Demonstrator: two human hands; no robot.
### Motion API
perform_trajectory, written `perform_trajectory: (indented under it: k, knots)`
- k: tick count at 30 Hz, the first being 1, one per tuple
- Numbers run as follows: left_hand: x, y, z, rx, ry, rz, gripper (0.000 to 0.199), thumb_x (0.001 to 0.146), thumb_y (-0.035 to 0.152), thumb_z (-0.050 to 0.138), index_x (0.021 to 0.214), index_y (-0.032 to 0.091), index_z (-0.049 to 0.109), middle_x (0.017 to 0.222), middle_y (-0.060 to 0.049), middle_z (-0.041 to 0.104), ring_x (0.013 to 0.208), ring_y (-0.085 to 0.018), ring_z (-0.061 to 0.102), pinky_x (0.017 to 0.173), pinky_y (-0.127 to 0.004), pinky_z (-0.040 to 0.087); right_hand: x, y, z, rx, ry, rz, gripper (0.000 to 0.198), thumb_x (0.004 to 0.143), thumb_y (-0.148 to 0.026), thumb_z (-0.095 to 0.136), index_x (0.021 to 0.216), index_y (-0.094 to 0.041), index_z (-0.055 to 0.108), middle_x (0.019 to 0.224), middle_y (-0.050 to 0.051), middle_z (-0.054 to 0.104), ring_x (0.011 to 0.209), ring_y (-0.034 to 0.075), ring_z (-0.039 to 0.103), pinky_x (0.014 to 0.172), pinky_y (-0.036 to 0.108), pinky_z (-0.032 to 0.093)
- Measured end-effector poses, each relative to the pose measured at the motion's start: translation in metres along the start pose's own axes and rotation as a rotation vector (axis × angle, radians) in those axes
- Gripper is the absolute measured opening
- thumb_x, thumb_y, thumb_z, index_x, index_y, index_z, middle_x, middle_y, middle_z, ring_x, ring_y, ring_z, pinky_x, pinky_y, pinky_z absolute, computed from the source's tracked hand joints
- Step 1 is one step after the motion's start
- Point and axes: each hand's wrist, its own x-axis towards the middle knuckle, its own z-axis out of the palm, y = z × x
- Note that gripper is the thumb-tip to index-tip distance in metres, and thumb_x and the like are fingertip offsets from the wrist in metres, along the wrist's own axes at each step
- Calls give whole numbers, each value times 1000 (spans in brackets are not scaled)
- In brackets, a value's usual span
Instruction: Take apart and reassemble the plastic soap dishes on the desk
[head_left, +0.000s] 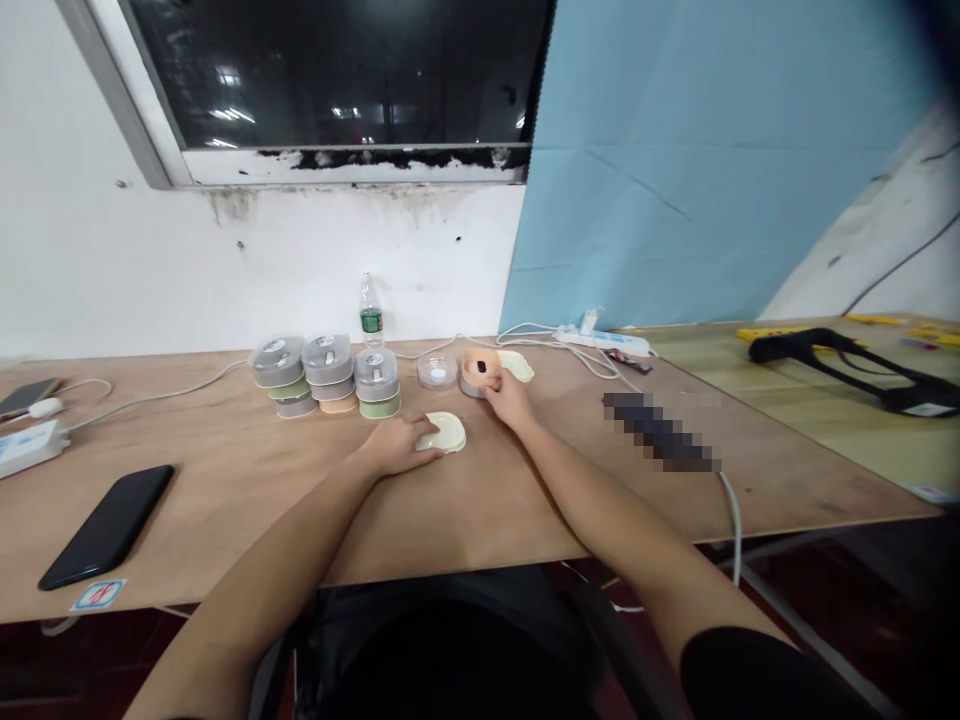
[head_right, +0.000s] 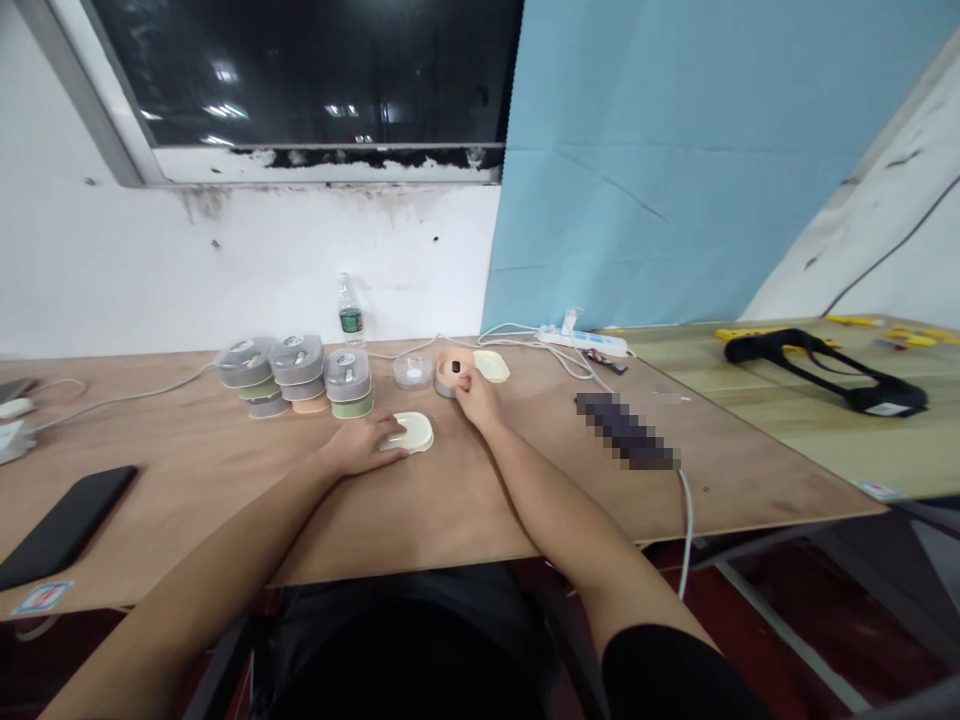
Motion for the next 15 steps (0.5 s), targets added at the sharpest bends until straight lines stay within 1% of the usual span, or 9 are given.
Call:
perform_trajectory:
  k: [3,5,8,12,15]
  knots:
    - [-1,1,-3,-30,4,-17,44,87,53,52,117,22,61,114,-8,61,103,-24,60,87,-36,49,-1,-4,-2,69,85,35,27,68,-30,67,83,-22,47,63,-6,52,60,15,52,58,25,37]
    - [-1,2,-5,-58,21,-41,45,88,52,52,121,22,58,117,-8,60,103,-24,60,87,-36,50,-3,-10,-5,130,147,21,32,66,-35,70,82,-22,45,61,-7,48,58,14,50,57,25,36]
    - [-1,3,-7,-105,116,-129,54,88,51,52,134,23,45,125,-10,55,99,-23,61,84,-36,51,-10,-24,-10,247,187,-51,36,68,-41,70,84,-23,43,60,-8,46,55,12,47,57,24,36]
    - [-2,-1,-10,-130,308,-258,68,89,53,50,144,21,26,136,-13,46,94,-21,62,81,-34,51,-24,-44,-15,364,108,-150,39,72,-51,65,89,-23,44,62,-7,44,56,12,43,55,24,36]
    - [-4,-5,-14,-143,410,-330,75,90,52,47,148,20,12,140,-15,44,89,-20,62,80,-33,50,-36,-55,-17,385,36,-167,42,78,-60,52,95,-22,46,67,-2,47,60,15,46,56,25,37]
